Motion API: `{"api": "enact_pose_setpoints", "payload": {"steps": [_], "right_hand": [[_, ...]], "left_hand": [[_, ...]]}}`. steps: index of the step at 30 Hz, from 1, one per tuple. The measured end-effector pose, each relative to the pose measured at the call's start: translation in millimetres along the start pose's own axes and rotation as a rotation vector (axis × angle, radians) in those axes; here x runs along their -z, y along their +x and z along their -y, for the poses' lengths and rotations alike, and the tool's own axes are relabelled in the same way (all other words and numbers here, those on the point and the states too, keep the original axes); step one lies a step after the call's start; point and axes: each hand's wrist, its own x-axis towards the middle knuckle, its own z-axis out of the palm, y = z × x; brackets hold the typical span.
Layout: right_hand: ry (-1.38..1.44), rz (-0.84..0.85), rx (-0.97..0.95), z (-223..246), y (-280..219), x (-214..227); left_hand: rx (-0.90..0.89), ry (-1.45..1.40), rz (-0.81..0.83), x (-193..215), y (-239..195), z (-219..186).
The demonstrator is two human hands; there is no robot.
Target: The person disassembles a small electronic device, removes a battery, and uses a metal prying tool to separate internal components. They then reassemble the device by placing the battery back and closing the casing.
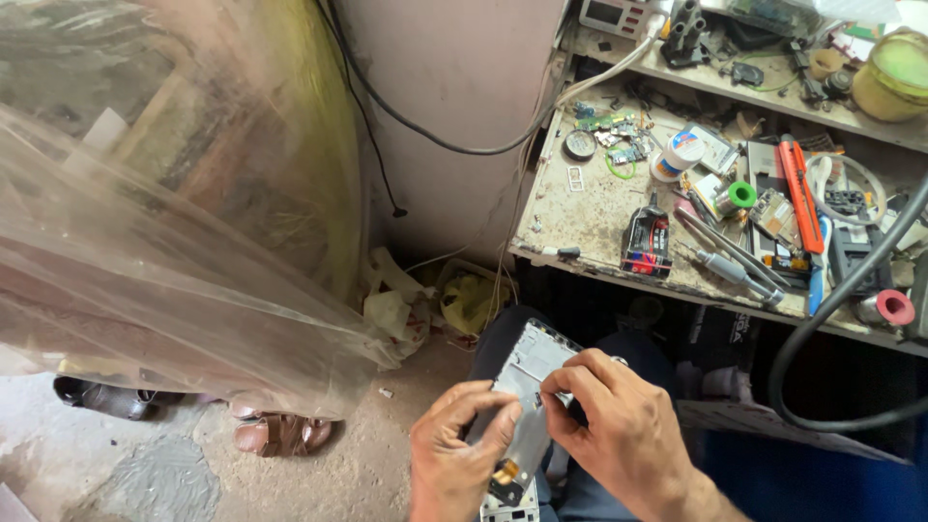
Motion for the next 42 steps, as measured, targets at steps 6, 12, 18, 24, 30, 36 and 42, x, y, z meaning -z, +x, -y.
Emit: {"api": "enact_pose_setpoints", "payload": {"steps": [6,12,18,24,30,36,42], "right_hand": [[-0.009,0.008,-0.119,5,-4,-2],[-0.024,0.038,0.095,-2,5,30],[0.051,0.149,0.171,-20,11,47],[0.061,0.208,0.188,-23,-16,38],[-0.009,0.214,0.244,-19,-35,36],[-0.024,0.183,0.281,-17,-42,28],[-0.008,0.195,0.283,-21,-49,25]], "left_hand": [[-0.024,0.032,-0.038,-4,-4,1],[-0.151,0.076,0.109,13,0,-1],[0.172,0.082,0.379,28,-2,-15],[0.123,0.042,0.522,30,-14,-13],[0.182,0.045,0.524,29,-29,-3],[-0.050,0.151,0.491,29,-33,0],[0.021,0.076,0.508,29,-38,-3]]}}
